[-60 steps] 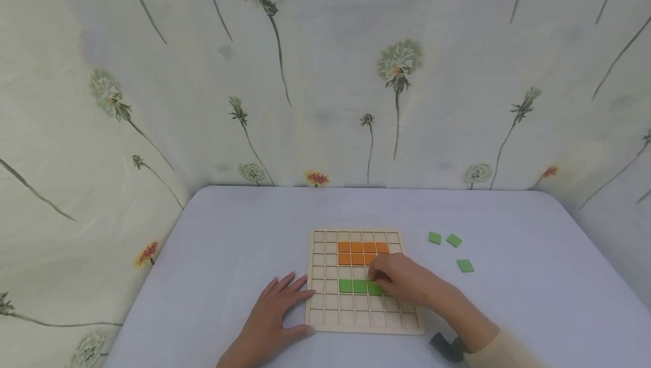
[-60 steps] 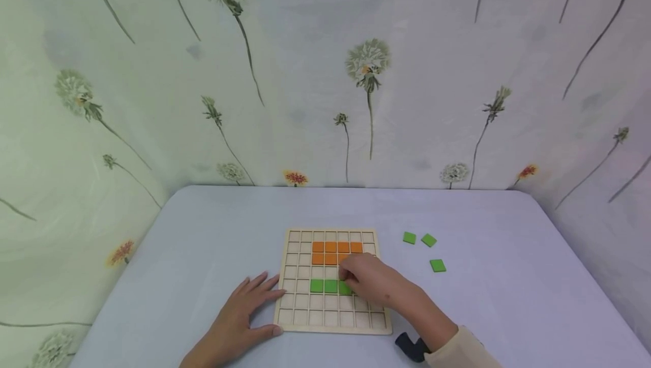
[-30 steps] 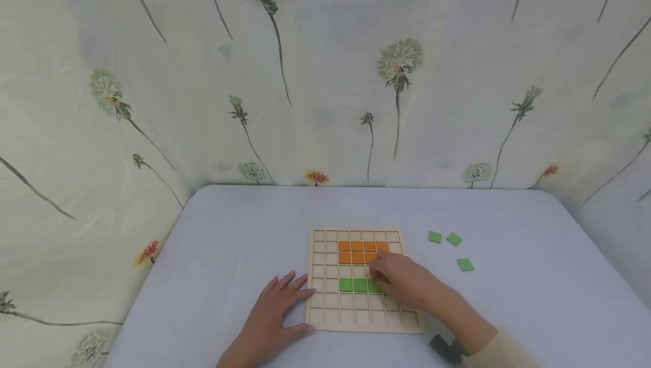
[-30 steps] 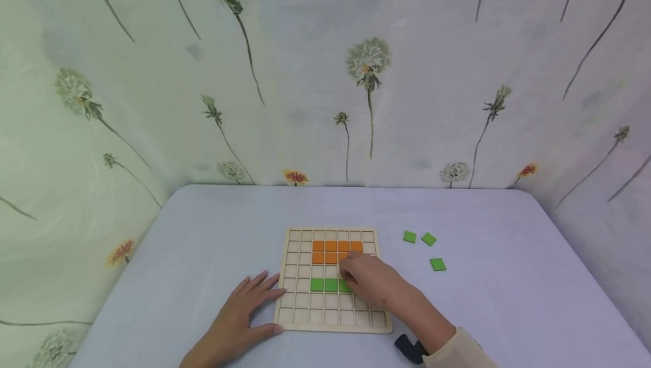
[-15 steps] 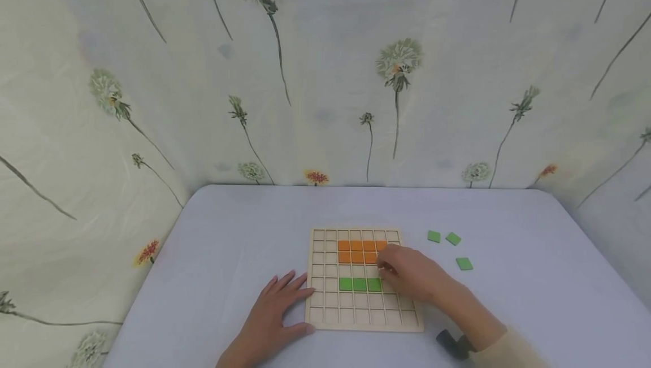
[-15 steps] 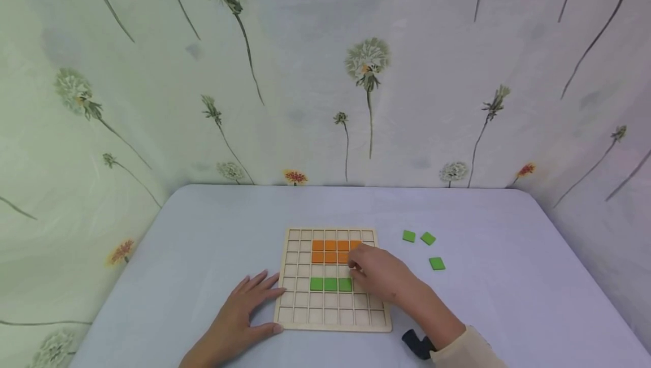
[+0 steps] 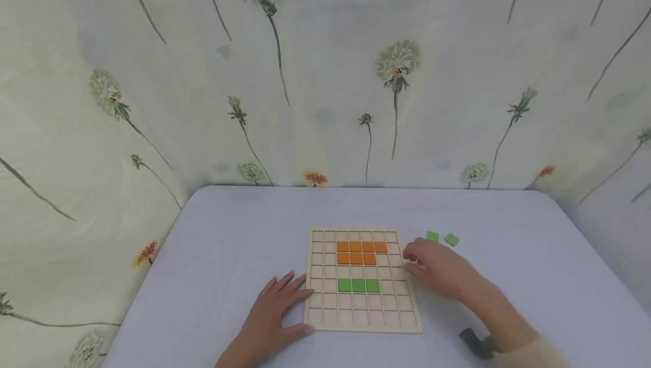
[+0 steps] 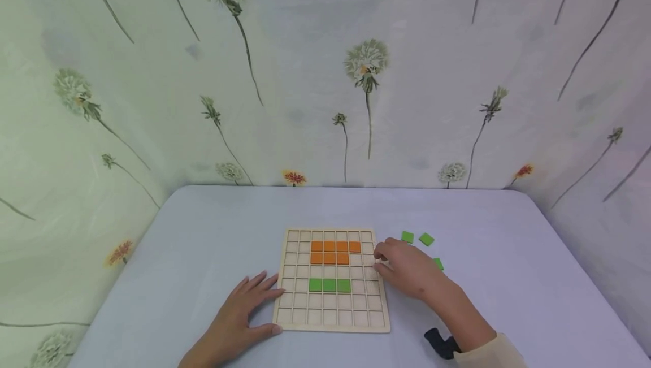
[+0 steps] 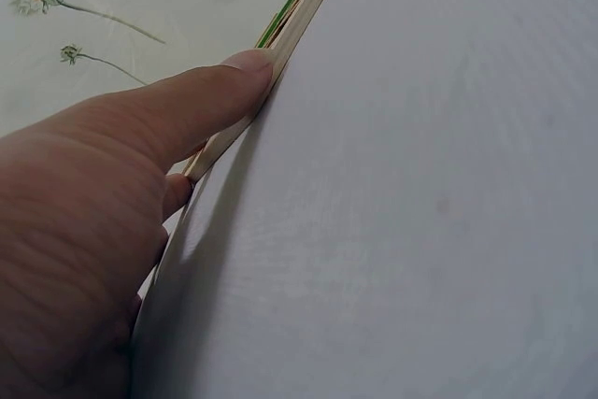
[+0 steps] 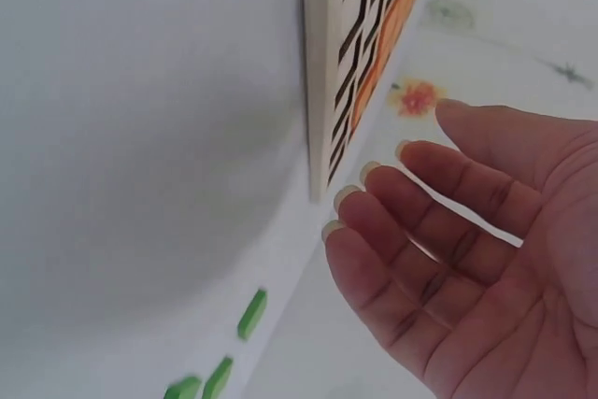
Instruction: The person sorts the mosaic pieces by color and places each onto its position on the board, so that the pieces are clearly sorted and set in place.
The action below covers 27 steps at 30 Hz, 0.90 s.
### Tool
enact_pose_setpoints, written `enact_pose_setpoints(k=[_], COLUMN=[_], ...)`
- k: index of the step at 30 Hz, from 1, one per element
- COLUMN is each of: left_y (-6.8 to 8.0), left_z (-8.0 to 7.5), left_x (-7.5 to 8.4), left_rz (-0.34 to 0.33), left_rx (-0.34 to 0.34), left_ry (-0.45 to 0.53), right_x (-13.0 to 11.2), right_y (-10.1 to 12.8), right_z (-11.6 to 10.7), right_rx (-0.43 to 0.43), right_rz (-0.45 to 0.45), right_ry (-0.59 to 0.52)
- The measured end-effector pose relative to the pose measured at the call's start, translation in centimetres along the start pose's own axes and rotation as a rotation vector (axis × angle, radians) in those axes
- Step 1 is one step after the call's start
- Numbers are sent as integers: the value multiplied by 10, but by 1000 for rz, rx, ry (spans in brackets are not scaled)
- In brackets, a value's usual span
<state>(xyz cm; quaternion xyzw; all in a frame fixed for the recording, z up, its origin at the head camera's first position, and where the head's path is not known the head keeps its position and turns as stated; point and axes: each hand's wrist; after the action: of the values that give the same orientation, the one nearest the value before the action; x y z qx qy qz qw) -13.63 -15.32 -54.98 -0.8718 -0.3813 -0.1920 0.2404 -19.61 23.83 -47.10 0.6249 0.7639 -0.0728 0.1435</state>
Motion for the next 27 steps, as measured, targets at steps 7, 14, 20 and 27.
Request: enact_pose_setpoints(k=[7, 14, 20, 27], left_y=[1, 2, 1, -1], left_z=[3, 4, 6, 4], left_x=[-1, -2, -3, -4], left_rz=[-16, -5, -6, 32], left_rx=[-11, -12, -31, -5], left_ry=[11, -5, 6, -50], right_x=[28, 61, 85, 102], right_y=[14, 27, 30, 26], right_z=[-16, -21, -24, -35], right_rx=[-17, -22, -35, -91], right_rz=[90, 178, 207, 250], right_ry=[51, 59, 64, 38])
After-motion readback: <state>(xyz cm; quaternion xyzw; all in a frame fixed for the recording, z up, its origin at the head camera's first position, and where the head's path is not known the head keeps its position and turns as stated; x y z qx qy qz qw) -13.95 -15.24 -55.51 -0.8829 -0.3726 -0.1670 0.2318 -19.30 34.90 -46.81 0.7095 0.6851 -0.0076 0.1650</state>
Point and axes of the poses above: each hand's wrist, its own y-axis away from the middle knuckle, its own z-axis out of the palm, x = y × z, and after that the axes turned 12 degrees about z, right-handed
